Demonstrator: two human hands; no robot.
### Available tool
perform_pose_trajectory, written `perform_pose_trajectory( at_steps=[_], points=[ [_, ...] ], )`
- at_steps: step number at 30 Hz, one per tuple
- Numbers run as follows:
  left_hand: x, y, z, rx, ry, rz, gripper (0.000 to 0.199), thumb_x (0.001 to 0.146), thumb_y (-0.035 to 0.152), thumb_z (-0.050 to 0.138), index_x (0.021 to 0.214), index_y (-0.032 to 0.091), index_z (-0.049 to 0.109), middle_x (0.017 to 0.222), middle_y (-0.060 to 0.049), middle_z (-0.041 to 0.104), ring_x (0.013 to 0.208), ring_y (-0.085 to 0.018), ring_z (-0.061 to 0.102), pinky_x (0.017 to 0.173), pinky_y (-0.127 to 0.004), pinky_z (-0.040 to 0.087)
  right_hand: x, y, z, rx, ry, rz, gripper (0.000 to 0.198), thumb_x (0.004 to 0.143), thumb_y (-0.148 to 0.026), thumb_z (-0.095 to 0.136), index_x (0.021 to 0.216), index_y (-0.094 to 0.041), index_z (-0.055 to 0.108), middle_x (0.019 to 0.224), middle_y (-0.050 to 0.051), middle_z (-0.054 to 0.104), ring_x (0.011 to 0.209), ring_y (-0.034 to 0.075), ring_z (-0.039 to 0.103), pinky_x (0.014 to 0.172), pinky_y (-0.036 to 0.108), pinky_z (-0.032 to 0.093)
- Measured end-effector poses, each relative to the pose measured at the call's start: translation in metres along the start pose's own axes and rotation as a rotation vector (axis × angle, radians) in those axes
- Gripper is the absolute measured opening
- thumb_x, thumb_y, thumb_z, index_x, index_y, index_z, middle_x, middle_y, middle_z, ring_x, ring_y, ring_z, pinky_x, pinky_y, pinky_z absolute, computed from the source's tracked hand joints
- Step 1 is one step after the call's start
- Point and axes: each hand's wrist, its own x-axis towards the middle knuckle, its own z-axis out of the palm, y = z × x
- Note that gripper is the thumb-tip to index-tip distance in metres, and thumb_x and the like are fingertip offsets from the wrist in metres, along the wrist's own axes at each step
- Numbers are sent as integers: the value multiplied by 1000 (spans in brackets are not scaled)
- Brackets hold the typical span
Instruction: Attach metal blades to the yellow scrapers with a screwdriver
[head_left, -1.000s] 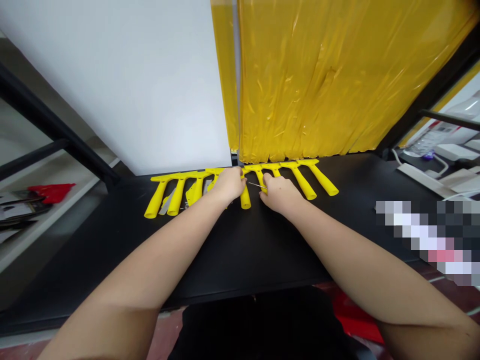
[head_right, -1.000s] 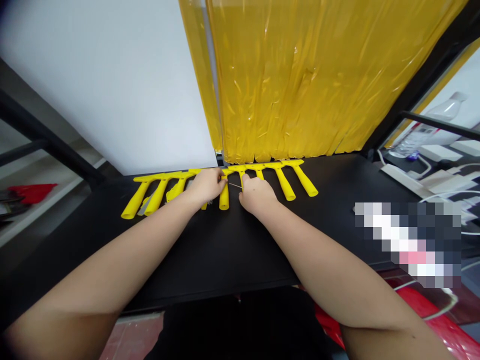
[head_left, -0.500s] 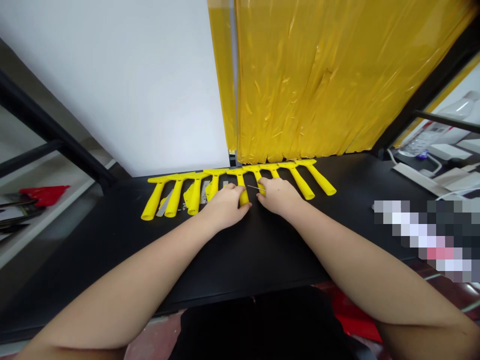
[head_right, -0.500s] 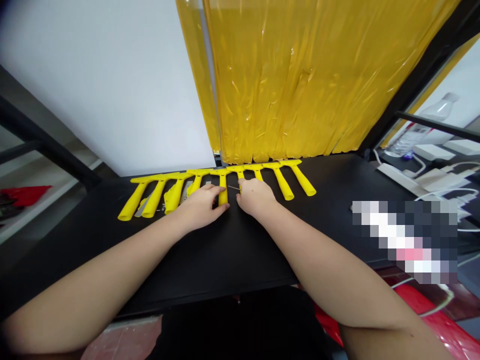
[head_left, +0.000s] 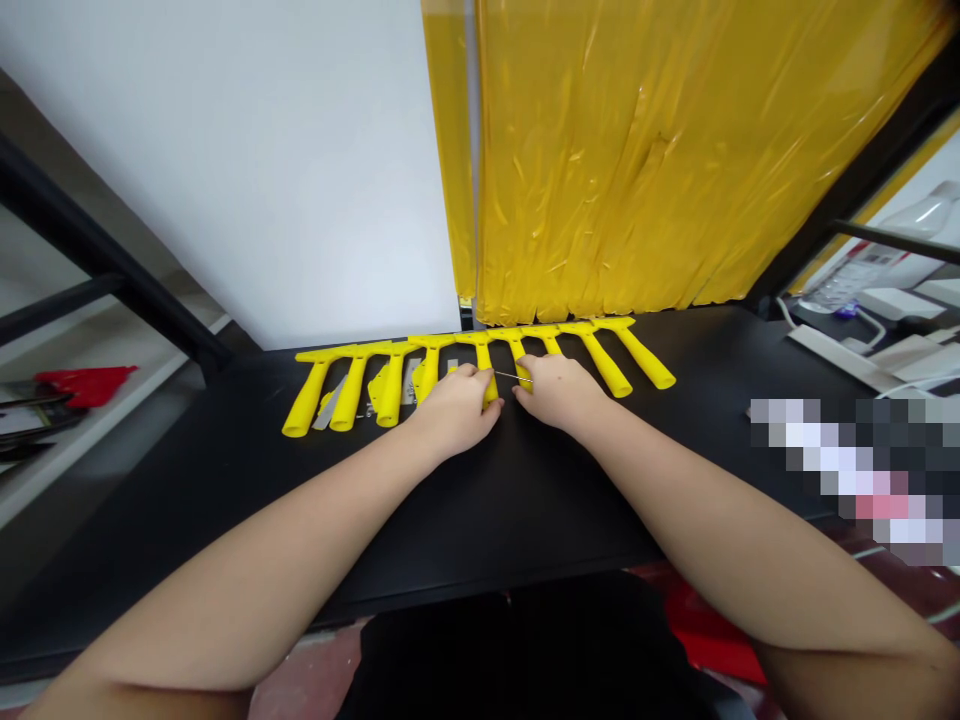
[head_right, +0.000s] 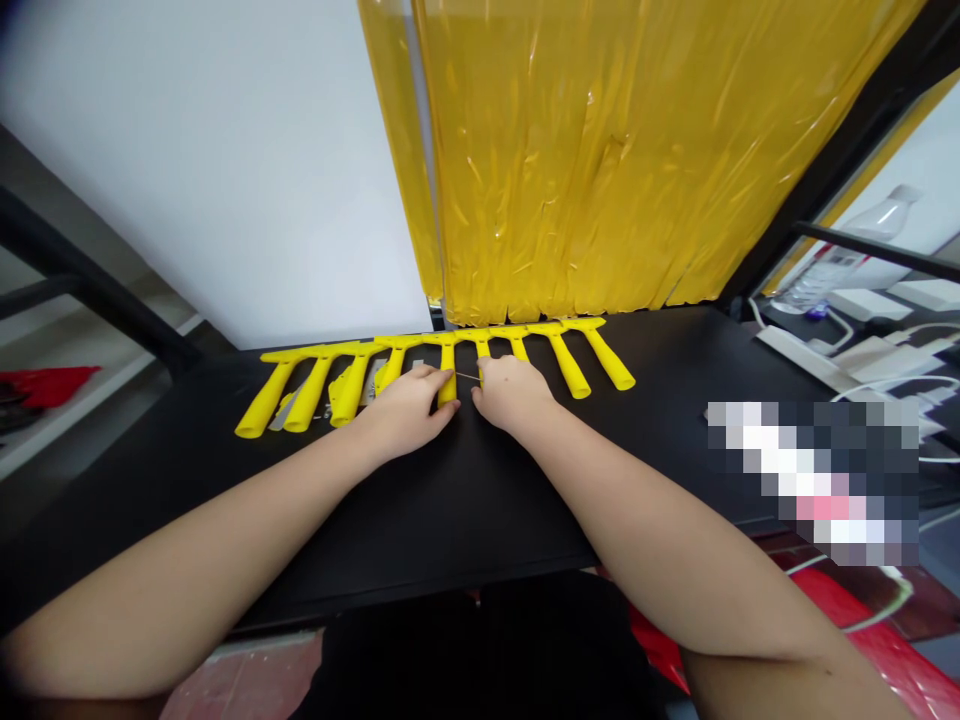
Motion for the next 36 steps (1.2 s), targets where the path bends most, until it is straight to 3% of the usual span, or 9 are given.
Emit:
perform_pose_trajectory(
  at_steps=[7, 12, 16, 21, 24, 28, 32, 34, 36],
  points=[
    [1, 0, 5, -1, 39, 56, 51, 101, 40, 52, 140, 11, 63, 135, -19, 66, 129, -35, 63, 113, -46, 51, 0, 0, 3, 13, 7, -7, 41, 97, -40, 61, 131, -19, 65, 119, 17, 73, 110, 35, 71, 90, 43, 54],
    [1, -7, -15, 2, 20, 61, 64, 91, 52, 63, 141, 12, 62, 137, -18, 65, 129, -35, 62, 113, -46, 51, -7, 5, -5, 67, 89, 24, 49, 96, -45, 64, 136, -17, 58, 128, 18, 68, 107, 34, 70, 89, 43, 52],
    [9, -26, -34, 82, 50, -26, 49, 90, 37, 59, 134, 15, 67, 128, -16, 72, 121, -33, 68, 107, -44, 54, -11, 19, -16, 171, 110, -76, 15, 97, -32, 60, 106, -21, 64, 108, 10, 68, 93, 25, 65, 81, 36, 48],
    [22, -53, -33, 192, 48, -251, 42, 94, 39, 54, 126, 16, 70, 121, -20, 73, 111, -37, 71, 94, -47, 56, -22, 29, -33, 382, -26, -447, 12, 98, -25, 60, 89, -21, 66, 94, 3, 63, 85, 17, 58, 77, 29, 45],
    [26, -60, -28, 187, 60, -292, 47, 95, 45, 55, 129, 17, 69, 119, -21, 73, 107, -39, 72, 90, -48, 57, -33, 26, -41, 357, -198, -502, 9, 93, -23, 65, 86, -22, 70, 86, 0, 64, 75, 15, 56, 68, 28, 43],
    [25, -60, -26, 214, 31, -310, 54, 94, 45, 55, 143, 22, 60, 113, -21, 75, 103, -40, 73, 84, -49, 58, -41, 15, -35, 238, -390, -473, 11, 89, -19, 69, 79, -23, 72, 79, -1, 67, 70, 16, 58, 64, 29, 42],
    [23, -56, -28, 258, 12, -344, 54, 94, 46, 54, 144, 26, 57, 113, -18, 77, 102, -38, 73, 82, -46, 58, -40, 6, -24, 146, -309, -417, 11, 84, -19, 76, 93, -25, 75, 98, 2, 72, 85, 20, 65, 70, 31, 46],
    [22, -54, -30, 268, 17, -354, 54, 93, 44, 55, 142, 24, 57, 110, -18, 77, 101, -37, 74, 81, -44, 57, -45, 5, -28, 137, -261, -386, 25, 84, -26, 80, 108, -25, 74, 105, 4, 72, 90, 22, 66, 73, 33, 49],
    [22, -52, -34, 268, 35, -360, 52, 92, 44, 55, 139, 22, 58, 108, -18, 77, 99, -37, 74, 80, -44, 58, -60, 8, -39, 196, -227, -404, 26, 87, -31, 78, 113, -25, 74, 101, 4, 72, 86, 21, 66, 72, 33, 50]
  ],
)
